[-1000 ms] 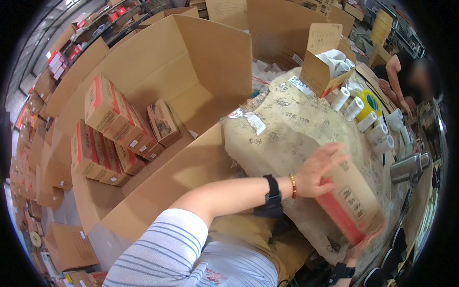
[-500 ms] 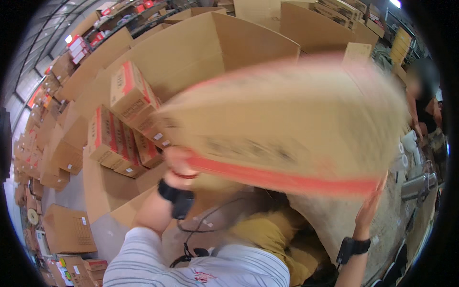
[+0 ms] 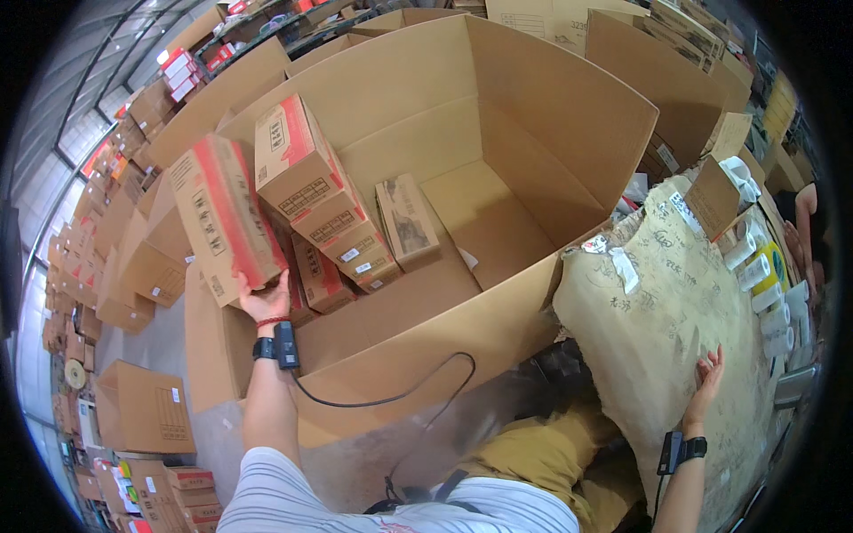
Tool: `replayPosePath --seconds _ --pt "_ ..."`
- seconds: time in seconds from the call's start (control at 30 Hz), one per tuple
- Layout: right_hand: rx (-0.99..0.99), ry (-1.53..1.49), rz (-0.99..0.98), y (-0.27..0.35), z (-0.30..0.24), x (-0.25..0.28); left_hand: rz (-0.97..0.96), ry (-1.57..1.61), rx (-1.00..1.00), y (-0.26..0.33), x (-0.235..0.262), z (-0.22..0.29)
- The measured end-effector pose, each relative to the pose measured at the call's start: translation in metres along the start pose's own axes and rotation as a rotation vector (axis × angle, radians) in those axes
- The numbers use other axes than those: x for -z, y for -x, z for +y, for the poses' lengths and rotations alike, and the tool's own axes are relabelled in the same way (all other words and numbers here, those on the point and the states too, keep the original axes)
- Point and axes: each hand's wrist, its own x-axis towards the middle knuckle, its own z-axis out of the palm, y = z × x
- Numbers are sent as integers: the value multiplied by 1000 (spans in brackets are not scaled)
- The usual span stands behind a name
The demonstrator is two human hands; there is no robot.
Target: The recorder is folding shoe boxes, placing pairs of shoes inside them, and then stacking the packed boxes into a larger shipping crate.
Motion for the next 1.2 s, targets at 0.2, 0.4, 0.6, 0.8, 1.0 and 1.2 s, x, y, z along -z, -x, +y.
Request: replayPosePath --seconds 0.2,0.4,0.6,0.8,1.0,1.2 --pt "21 17 -52 -1 9 0 34 -232 -140 -29 44 -28" --pt "27 111 -27 -6 14 11 63 -104 -57 -12 31 -56" --pt "9 145 -64 -1 9 -2 348 -187 49 -47 84 -47" --pt "86 248 -69 6 5 3 527 -392 52 -34 68 -55" --pt "88 279 -104 8 3 -19 582 -341 286 -104 152 -21" --pt "141 424 -123 8 12 -9 385 -404 468 -119 217 -61"
